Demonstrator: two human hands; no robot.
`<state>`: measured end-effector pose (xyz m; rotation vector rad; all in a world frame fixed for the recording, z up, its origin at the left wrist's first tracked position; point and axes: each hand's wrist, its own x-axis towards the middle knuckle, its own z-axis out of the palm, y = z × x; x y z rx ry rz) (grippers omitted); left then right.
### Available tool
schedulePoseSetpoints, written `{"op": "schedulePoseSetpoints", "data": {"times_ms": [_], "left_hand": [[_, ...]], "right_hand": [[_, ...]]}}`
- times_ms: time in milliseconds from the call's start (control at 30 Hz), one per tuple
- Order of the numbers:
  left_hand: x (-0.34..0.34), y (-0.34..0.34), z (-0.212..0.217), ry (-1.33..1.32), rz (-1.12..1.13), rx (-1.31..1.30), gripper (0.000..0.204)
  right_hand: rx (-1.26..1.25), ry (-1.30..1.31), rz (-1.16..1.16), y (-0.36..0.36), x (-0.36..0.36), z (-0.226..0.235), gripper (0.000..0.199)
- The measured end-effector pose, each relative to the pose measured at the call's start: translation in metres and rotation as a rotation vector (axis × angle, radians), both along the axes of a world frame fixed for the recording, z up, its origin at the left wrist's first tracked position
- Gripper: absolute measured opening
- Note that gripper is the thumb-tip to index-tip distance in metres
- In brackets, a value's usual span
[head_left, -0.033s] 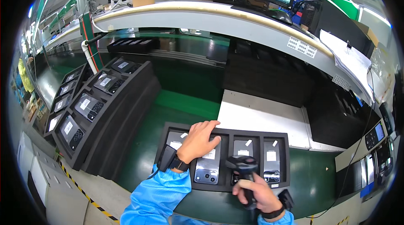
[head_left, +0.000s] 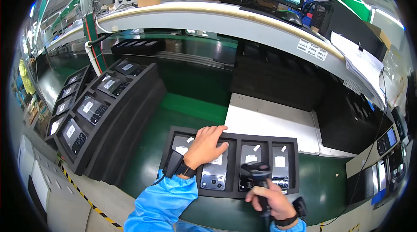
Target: The recorder is scanning barcodes on smartphones in trays and moving the trays along an assembly line workstation.
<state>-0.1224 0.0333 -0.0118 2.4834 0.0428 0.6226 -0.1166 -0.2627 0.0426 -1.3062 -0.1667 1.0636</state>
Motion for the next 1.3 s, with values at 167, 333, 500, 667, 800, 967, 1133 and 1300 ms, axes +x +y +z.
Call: {"op": "schedulePoseSetpoints", "data": {"times_ms": [167,333,500,667,800,967,1133,1300], "left_hand": [[-0.001,-0.007,-0.011,0.112,0.033,0.214,0.072],[0.002,-0.015,-0.008,0.098,0.044,0.238,0.077],[0.004,-0.015,-0.008,0.129,0.04,0.185,0.078],[0.001,-0.011,0.001,0.084,0.005,-0.019,0.077],[0.0,0.003,0.007,0.077,-0.082,-0.243,0.071],[0.0,0.008,0.007,0.174,-0.133,-0.249,0.048],[0.002,0.008,0.007,0.164,-0.136,-0.319,0.036],[-0.005,0.018,-0.006,0.092,-0.11,-0.314,0.039]], "right_hand": [[-0.246,-0.344,-0.418,-0.078,0.027,-0.003,0.031],[-0.599,-0.702,-0.788,-0.167,0.068,-0.038,0.026],[-0.724,-0.727,-0.822,-0.198,0.089,-0.059,0.016],[-0.705,-0.683,-0.792,-0.196,0.095,-0.058,0.014],[-0.712,-0.618,-0.747,-0.202,0.104,-0.063,0.016],[-0.737,-0.606,-0.748,-0.197,0.101,-0.057,0.016],[-0.768,-0.608,-0.754,-0.195,0.102,-0.056,0.016],[-0.738,-0.646,-0.722,-0.194,0.11,-0.071,0.016]]}}
